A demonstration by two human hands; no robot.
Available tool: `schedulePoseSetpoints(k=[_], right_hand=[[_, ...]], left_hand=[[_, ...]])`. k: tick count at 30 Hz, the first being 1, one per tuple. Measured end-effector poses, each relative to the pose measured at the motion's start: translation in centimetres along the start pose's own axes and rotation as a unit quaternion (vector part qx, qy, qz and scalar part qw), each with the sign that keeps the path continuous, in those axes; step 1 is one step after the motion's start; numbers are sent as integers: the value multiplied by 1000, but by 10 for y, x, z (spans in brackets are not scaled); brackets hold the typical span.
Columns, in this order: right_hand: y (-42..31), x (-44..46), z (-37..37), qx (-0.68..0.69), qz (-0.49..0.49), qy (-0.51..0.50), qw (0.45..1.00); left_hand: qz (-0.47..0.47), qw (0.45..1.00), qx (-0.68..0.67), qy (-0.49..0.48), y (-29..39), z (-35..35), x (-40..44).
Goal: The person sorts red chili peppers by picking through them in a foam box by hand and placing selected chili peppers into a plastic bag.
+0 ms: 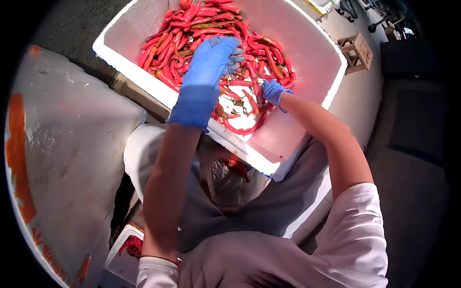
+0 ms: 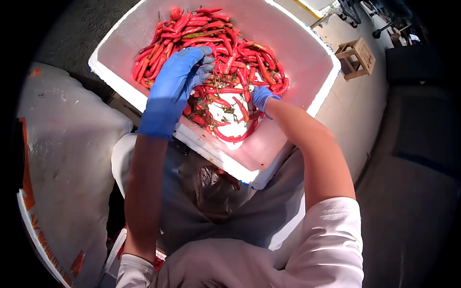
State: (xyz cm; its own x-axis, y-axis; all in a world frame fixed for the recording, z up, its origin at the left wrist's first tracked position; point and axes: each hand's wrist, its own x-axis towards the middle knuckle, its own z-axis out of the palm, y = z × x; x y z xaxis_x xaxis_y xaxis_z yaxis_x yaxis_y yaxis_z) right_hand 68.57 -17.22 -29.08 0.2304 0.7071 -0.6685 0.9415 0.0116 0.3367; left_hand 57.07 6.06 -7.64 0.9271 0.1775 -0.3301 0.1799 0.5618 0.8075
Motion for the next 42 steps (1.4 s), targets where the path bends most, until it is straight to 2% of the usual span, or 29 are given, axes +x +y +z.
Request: schedulePoseSetpoints(k=[1, 2, 3, 4, 5, 7, 8, 9, 11, 12, 14, 15, 17, 18, 19, 21, 23, 26, 27, 29, 30, 32, 33, 35, 38, 39, 41, 42], right_hand=[[4, 4, -3, -1, 2, 1, 1000], [8, 8, -7, 125, 21, -102, 987], [11, 9, -12, 246, 38, -202, 947], [20, -8, -29, 280, 43, -134, 950], [30, -15, -46, 278, 43, -134, 950], [53, -26, -72, 505, 65, -149, 848], [60, -49, -103, 554, 87, -130, 818], [64, -67, -118, 610, 85, -59, 786], [62, -96, -152, 581, 132, 85, 798], [61, -107, -165, 578, 134, 89, 800], [53, -123, -185, 685, 260, 215, 646], [48, -127, -191, 683, 261, 220, 646], [36, -132, -201, 752, 296, 343, 479], [25, -132, -207, 798, 248, 396, 380], [17, -135, -215, 798, 246, 401, 378], [6, -139, -231, 849, 210, 402, 271], [1, -133, -231, 847, 217, 407, 263], [1, -122, -226, 805, 222, 449, 318], [2, -122, -225, 806, 222, 449, 315], [4, -123, -221, 788, 237, 445, 352], [5, -125, -223, 789, 238, 446, 349], [8, -131, -229, 837, 176, 443, 268], [9, -130, -227, 837, 176, 444, 267], [10, -124, -222, 803, 205, 464, 314], [8, -121, -223, 793, 215, 472, 319], [6, -122, -225, 793, 215, 473, 318], [3, -125, -229, 762, 239, 477, 367], [4, -123, -228, 762, 239, 477, 366]], left_hand=[[2, 1000, 1, -1, 2, 0, -1], [13, 1000, 0, -4, 4, 1, -3], [24, 1000, -2, -6, 7, 1, -4], [21, 1000, 10, -3, 8, 1, -3], [23, 1000, 8, -2, 8, 0, -2], [27, 999, -11, -32, 7, 0, -2], [30, 999, -11, -35, 6, 1, -2], [26, 999, -9, -32, 8, 4, -4], [28, 999, -6, -32, 9, 6, -6], [33, 999, 2, -28, 9, 5, -7], [44, 999, 0, -27, 7, 3, -6], [49, 998, 1, -29, 7, 3, -6], [41, 999, -3, -19, 5, 2, -9], [42, 999, 1, -1, 4, 4, -10], [46, 999, 5, -2, 4, 7, -12], [16, 999, 25, -10, 6, 12, -14], [16, 999, 48, 4, 6, 21, -18], [38, 987, 153, -11, -3, 18, -4], [37, 987, 156, -10, -4, 17, -4], [81, 994, 45, -63, -6, 15, -2], [80, 994, 48, -64, -3, 15, -4], [85, 995, 9, -47, 3, 14, -9], [84, 995, 10, -48, 4, 13, -8], [37, 991, -66, -108, 5, 11, -7], [-5, 992, -64, -107, 11, 19, -15], [-5, 992, -63, -108, 9, 18, -13], [13, 984, -95, -153, 3, 13, -9], [13, 984, -95, -152, 4, 14, -10]])
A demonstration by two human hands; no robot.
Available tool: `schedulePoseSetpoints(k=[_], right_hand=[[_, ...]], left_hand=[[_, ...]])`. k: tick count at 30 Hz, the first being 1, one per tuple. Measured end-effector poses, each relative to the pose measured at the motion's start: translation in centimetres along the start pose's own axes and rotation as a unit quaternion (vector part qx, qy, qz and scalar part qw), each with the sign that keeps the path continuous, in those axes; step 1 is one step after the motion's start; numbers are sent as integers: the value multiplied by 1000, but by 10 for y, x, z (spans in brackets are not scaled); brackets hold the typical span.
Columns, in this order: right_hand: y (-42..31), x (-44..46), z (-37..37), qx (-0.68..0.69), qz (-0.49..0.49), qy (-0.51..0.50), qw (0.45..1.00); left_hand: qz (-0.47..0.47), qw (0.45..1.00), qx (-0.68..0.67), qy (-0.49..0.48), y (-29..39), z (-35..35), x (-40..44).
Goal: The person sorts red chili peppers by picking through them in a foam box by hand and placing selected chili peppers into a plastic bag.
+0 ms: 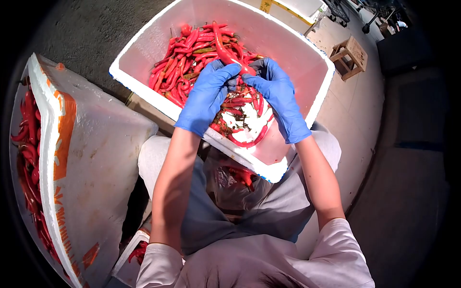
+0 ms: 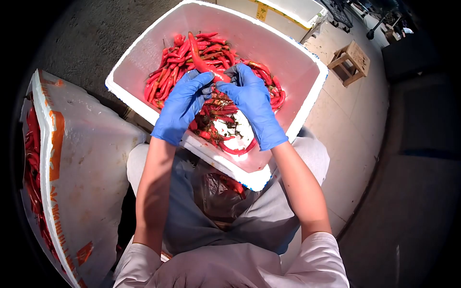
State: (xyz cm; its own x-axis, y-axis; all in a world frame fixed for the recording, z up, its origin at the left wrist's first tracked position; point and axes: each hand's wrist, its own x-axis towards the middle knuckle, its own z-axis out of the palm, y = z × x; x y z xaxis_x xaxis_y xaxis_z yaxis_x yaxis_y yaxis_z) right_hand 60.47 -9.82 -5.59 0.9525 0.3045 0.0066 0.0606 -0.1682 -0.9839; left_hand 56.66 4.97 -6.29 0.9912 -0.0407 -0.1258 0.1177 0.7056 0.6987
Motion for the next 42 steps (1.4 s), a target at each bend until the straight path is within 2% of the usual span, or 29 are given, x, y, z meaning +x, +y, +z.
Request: schedulePoseSetpoints(k=[5, 12, 14, 18, 21, 23, 27, 30, 32, 35, 42], right_hand=[[-2, 3, -2, 72, 6, -35, 997], [-8, 2, -2, 59, 10, -35, 998], [-2, 6, -4, 139, 23, -47, 989], [-4, 6, -6, 141, 42, -48, 988], [-5, 5, -4, 107, 15, -52, 993], [-8, 4, -4, 157, 50, -54, 985], [-14, 3, -4, 165, 70, -55, 982], [-11, 2, -1, 178, 70, -42, 981], [-10, 4, -2, 138, 57, -38, 988], [-5, 3, 1, 111, 36, -29, 993], [-14, 4, -5, 179, 89, -44, 979]], left_hand=[[-33, 999, -10, 12, 8, 3, -6], [-15, 998, -61, 29, 3, 1, -2], [-12, 999, -28, -16, 3, -3, -2], [-6, 1000, -9, -9, 5, 3, -4], [-2, 1000, 7, 25, 4, 4, -5], [28, 997, 58, 42, 4, 3, -5], [35, 997, 56, 50, 1, -5, -1], [36, 998, 38, 19, 0, -5, 0], [12, 997, 42, 63, 2, 2, -1], [7, 997, 69, 42, 0, -5, 4], [29, 999, -1, 45, 2, -2, 0]])
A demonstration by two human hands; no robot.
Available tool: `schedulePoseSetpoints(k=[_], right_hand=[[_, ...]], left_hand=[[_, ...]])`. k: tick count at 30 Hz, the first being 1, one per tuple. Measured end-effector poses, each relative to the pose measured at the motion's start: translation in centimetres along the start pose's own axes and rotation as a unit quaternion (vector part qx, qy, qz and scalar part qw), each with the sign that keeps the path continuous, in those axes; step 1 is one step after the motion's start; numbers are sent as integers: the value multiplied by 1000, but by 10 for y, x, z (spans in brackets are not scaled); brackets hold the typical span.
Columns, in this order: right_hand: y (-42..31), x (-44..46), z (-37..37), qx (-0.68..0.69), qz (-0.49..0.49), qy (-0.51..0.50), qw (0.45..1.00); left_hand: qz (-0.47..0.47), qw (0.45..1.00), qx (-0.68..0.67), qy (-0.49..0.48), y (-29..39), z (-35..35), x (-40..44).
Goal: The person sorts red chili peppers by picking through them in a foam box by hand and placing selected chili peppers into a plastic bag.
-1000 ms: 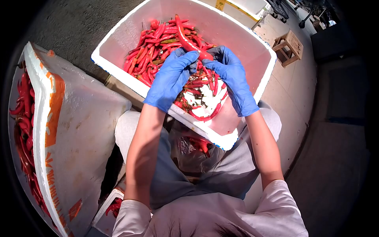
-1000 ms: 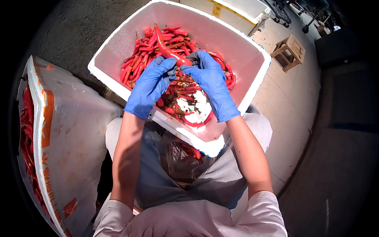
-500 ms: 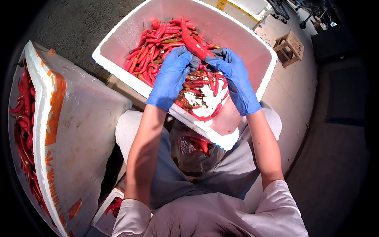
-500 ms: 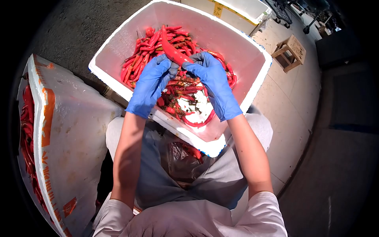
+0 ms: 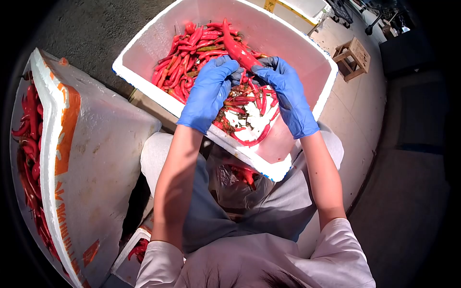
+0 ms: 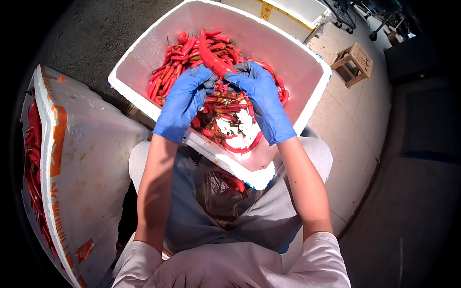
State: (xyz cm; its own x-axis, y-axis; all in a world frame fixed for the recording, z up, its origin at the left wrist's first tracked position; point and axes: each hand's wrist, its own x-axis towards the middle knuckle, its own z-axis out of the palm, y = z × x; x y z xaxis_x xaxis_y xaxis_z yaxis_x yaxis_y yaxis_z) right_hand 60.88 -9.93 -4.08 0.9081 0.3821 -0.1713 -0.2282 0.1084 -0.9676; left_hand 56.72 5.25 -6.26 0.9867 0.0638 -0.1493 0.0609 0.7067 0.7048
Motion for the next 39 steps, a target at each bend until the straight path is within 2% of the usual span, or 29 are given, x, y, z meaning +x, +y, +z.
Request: schedulePoseSetpoints(k=[3, 5, 9, 11, 18, 20, 24, 29, 30, 32, 33, 35, 39], right_hand=[[3, 1, 1, -25, -10, 5, 1000], [8, 2, 1, -83, -52, 0, 995], [9, 1, -1, -28, -44, -7, 999], [3, 1, -2, 4, 2, -16, 1000], [1, -1, 1, -41, -18, -8, 999], [5, 0, -1, -28, -25, -14, 999], [-1, -2, 0, -24, -9, -20, 999], [0, -2, 3, -44, -29, -10, 999], [0, -2, 2, -44, -29, -10, 999], [0, -3, 1, -26, -15, -19, 999], [0, -3, 1, -26, -15, -18, 999], [1, -3, 1, -38, -11, -13, 999], [1, -2, 0, -66, -30, -25, 997]], left_hand=[[-4, 999, -36, -32, -1, -1, 1], [-33, 999, -10, 3, 0, -3, 1], [-28, 999, -25, -12, -2, -6, 2], [-12, 998, -45, -39, -4, -6, 3], [-59, 992, -115, -6, 1, -2, -2], [-50, 991, -114, -41, -2, -5, 0], [-52, 993, -100, -46, -2, -2, -2], [-77, 983, -167, -7, -5, -5, 2], [-77, 983, -167, -7, -4, -3, 0], [-39, 998, -49, -29, -1, 0, -3], [-39, 998, -49, -29, 0, 1, -3], [-33, 999, 17, -2, 0, 2, -3], [-6, 998, -50, -29, -8, -10, -2]])
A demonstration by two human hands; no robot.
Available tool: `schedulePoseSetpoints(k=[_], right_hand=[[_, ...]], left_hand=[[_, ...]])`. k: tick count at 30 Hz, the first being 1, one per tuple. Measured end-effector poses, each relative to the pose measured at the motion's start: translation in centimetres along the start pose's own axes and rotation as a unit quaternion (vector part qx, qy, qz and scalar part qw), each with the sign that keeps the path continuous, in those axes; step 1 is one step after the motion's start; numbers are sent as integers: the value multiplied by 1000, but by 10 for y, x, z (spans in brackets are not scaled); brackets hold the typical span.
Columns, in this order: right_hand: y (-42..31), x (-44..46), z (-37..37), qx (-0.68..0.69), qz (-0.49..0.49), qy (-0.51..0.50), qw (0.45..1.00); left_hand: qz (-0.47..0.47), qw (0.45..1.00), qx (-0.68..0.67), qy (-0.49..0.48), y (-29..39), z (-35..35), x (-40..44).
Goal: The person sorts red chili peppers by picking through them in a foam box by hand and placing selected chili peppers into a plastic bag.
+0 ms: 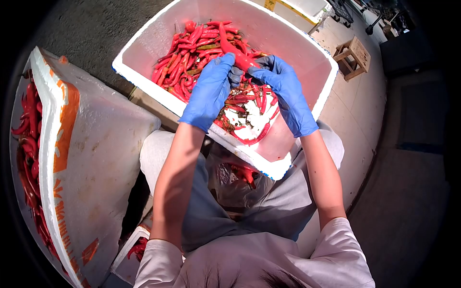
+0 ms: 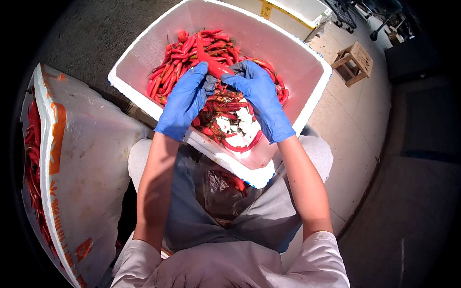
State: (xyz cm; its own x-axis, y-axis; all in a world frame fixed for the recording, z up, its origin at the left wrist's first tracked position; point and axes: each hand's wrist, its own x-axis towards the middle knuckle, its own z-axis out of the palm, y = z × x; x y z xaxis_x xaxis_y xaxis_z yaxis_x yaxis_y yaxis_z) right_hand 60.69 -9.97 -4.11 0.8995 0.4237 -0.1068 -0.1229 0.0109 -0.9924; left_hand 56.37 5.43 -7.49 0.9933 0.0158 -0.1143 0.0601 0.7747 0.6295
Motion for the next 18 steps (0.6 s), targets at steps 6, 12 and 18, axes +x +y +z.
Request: schedulePoseSetpoints(k=[6, 12, 18], right_hand=[[-8, 1, -10, -43, 29, -1, 999], [-18, -2, -28, 162, 70, -65, 982], [-17, 11, -49, 57, 39, 71, 995]], left_hand=[[286, 800, 500, 169, 5, -2, 14], [259, 755, 602, -36, -6, 6, 11], [148, 902, 385, 124, 5, 9, 8]])
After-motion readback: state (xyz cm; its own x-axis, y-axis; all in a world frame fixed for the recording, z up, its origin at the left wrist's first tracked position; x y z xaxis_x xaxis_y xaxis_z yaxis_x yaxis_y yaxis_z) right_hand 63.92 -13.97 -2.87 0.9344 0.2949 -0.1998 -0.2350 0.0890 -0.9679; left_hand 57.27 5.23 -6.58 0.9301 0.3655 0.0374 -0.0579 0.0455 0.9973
